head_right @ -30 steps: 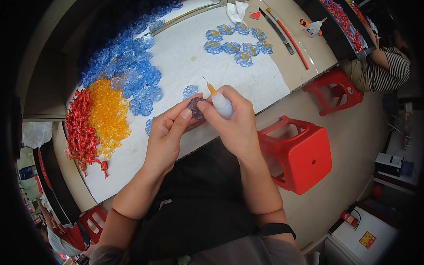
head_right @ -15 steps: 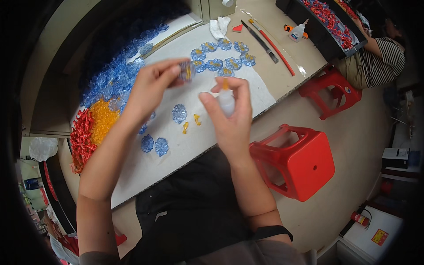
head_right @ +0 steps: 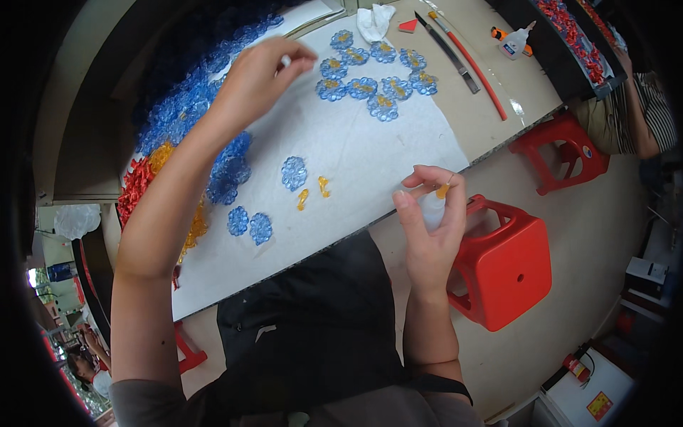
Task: The person applies glue onto plastic flower-shaped pieces using a dispenser bottle and attaches small plastic components onto them by hand.
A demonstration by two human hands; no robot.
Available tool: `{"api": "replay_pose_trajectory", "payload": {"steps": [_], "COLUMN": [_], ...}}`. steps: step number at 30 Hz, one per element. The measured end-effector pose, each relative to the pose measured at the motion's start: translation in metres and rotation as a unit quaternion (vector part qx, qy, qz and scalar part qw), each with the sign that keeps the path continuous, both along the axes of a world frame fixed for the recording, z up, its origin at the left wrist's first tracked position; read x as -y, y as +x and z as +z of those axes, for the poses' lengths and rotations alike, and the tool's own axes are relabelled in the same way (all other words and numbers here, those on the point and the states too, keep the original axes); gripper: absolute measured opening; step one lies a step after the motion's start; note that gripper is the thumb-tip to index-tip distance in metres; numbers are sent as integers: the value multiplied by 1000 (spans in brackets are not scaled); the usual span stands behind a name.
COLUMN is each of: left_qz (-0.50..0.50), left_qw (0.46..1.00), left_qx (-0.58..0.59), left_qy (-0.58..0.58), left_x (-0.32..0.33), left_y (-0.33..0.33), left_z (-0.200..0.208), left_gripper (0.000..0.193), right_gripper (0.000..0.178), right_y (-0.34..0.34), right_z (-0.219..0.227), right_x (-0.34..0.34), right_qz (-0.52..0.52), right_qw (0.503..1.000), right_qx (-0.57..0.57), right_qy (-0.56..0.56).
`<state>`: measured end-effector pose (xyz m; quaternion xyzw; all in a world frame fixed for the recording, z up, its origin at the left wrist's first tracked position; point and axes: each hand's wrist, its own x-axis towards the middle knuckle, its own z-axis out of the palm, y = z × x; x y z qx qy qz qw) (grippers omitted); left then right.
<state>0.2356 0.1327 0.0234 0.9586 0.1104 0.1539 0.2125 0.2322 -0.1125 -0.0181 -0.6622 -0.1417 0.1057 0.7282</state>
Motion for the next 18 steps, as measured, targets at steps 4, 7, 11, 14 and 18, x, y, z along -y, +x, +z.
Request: {"api": "replay_pose_trajectory", "payload": {"steps": [4, 7, 11, 14, 18], "left_qz": [-28, -24, -25, -1, 39], "left_qw": [995, 997, 998, 994, 958], "left_qx": [-90, -60, -20, -34, -45], "left_qy": [-43, -41, -55, -102, -280], "left_x": [27, 35, 37, 38, 42], "left_y": [-77, -95, -101, -105, -127], "left_z": [6, -11, -21, -20, -3], "left_gripper": [23, 28, 30, 32, 33], "right_gripper": [28, 28, 27, 30, 30], "right_y": [-11, -23, -38, -49, -58], "right_z": [0, 3, 6, 11, 15], "right_x": [-1, -3, 1, 1, -3], "right_qz": [26, 52, 58, 66, 124], "right_qw": [1000, 999, 998, 998, 991], "right_qx": [-1, -8, 4, 2, -1], "right_qy": [16, 11, 7, -2, 54]}}
